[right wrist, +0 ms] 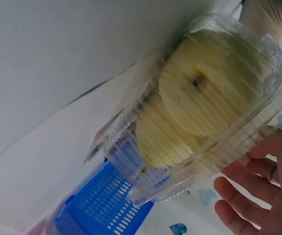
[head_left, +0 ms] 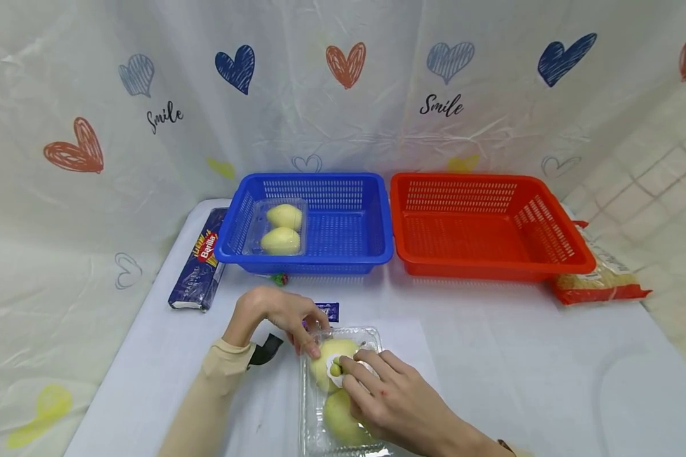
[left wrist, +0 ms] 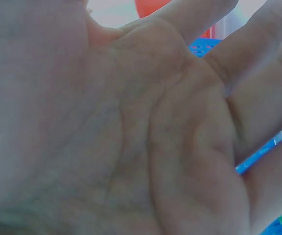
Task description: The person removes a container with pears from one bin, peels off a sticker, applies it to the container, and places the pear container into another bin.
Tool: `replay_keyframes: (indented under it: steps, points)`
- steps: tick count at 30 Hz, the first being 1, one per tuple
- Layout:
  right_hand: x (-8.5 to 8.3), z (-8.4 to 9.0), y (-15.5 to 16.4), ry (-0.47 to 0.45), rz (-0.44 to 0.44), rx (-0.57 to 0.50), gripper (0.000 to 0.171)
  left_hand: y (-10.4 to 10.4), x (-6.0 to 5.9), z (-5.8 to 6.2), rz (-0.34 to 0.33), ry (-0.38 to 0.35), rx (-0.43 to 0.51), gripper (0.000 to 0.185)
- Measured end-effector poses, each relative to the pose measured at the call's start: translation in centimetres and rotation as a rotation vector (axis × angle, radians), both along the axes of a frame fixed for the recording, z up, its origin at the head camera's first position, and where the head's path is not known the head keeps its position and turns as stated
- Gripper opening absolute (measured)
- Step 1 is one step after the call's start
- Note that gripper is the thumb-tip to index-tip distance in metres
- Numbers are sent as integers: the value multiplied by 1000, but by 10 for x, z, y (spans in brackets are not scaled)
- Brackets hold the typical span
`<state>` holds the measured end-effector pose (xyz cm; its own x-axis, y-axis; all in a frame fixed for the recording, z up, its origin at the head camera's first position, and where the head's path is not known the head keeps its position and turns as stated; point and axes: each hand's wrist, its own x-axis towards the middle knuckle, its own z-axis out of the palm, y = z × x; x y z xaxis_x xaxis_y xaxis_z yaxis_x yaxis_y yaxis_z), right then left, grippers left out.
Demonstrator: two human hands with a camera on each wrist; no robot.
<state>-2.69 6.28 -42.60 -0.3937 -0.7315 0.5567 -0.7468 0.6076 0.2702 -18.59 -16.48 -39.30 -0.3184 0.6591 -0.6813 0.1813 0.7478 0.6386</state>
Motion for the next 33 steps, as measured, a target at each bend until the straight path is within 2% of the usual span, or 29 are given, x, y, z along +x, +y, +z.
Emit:
replay_keyframes:
  steps: [8, 13, 17, 22, 27, 29, 33]
  points:
    - [1, -4, -1, -75, 22, 23, 34, 1, -2, 2, -21, 3, -5, 46]
    - [-1, -2, 6, -190, 61, 10, 23, 1, -2, 2, -56, 26, -2, 45]
    - [-2, -2, 10, -272, 88, -11, 13, 0, -2, 2, -54, 28, -2, 44]
    - [-2, -4, 12, -293, 85, 1, 28, 0, -1, 2, -51, 26, -3, 42]
    - [-2, -4, 13, -296, 92, -1, 25, 0, -1, 2, -25, 15, 1, 41]
    - [-1, -3, 14, -331, 93, 10, 24, -1, -1, 1, -18, 14, 5, 40]
    - [3, 3, 18, -468, 86, 84, 26, -1, 0, 0, -20, 12, 5, 39]
